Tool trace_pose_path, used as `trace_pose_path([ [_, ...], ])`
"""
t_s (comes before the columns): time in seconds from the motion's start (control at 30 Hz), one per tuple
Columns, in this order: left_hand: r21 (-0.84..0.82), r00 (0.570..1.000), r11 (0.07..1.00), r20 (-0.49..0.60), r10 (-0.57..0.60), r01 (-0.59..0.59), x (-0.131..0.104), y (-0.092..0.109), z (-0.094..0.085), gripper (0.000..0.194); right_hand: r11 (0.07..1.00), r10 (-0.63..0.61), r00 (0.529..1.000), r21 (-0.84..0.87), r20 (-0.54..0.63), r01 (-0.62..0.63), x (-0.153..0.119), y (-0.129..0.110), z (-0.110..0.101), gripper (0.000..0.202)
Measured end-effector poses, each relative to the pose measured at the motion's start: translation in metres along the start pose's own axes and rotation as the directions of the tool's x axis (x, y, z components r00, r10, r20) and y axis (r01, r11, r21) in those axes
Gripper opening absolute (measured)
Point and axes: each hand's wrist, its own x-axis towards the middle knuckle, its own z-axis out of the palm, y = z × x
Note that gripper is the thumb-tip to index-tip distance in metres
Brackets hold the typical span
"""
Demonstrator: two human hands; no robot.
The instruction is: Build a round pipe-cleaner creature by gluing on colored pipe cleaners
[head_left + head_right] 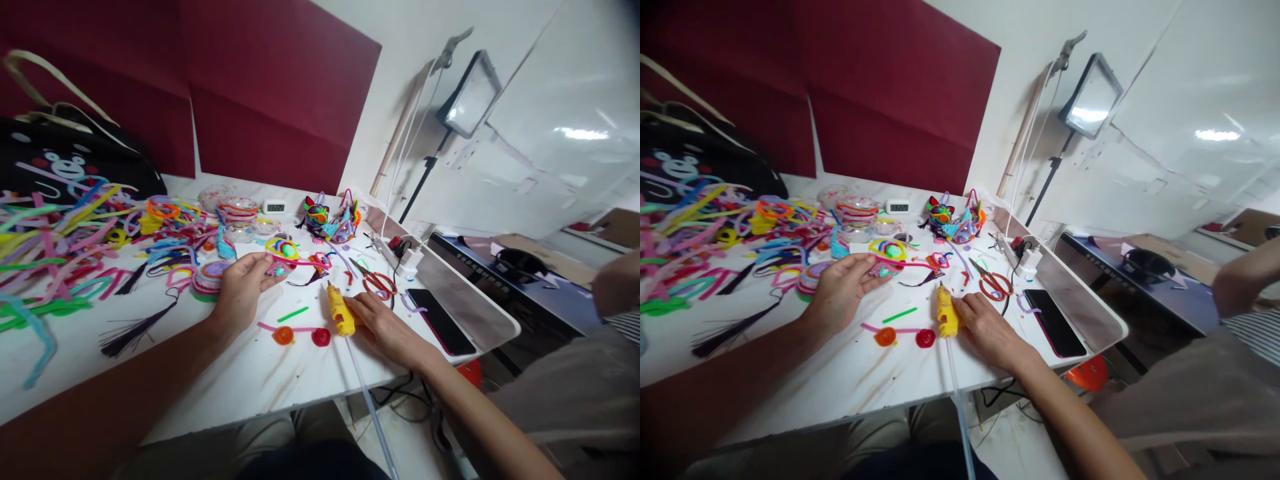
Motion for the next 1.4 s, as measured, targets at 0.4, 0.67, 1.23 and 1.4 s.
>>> trace_pose_path([
  [0.4, 0.059, 0.997, 0.998, 0.061, -0.036, 0.032, -0.009, -0.001, 0.003, 0.030, 0.996, -0.049, 0.963, 0.060, -0.264, 0.067, 0.033, -0.017, -0.020, 0.034],
  [0.67, 0.085, 0.994, 0.996, 0.107, -0.015, 0.006, -0.012, -0.001, 0.002, 0.029, 0.999, -0.016, 0.925, -0.041, -0.379, 0.000, 0.086, -0.036, 0.000, 0.005],
  [1.23, 0.059, 0.984, 0.997, 0.170, -0.057, 0.048, -0.013, -0.005, 0.001, 0.027, 0.961, -0.205, 0.859, -0.264, -0.470, 0.085, 0.080, -0.046, 0.012, 0.023],
  [1.4, 0.053, 0.983, 0.998, 0.173, -0.055, 0.046, -0.013, -0.005, 0.001, 0.027, 0.916, -0.303, 0.827, -0.384, -0.473, 0.116, 0.078, -0.047, 0.012, 0.024],
])
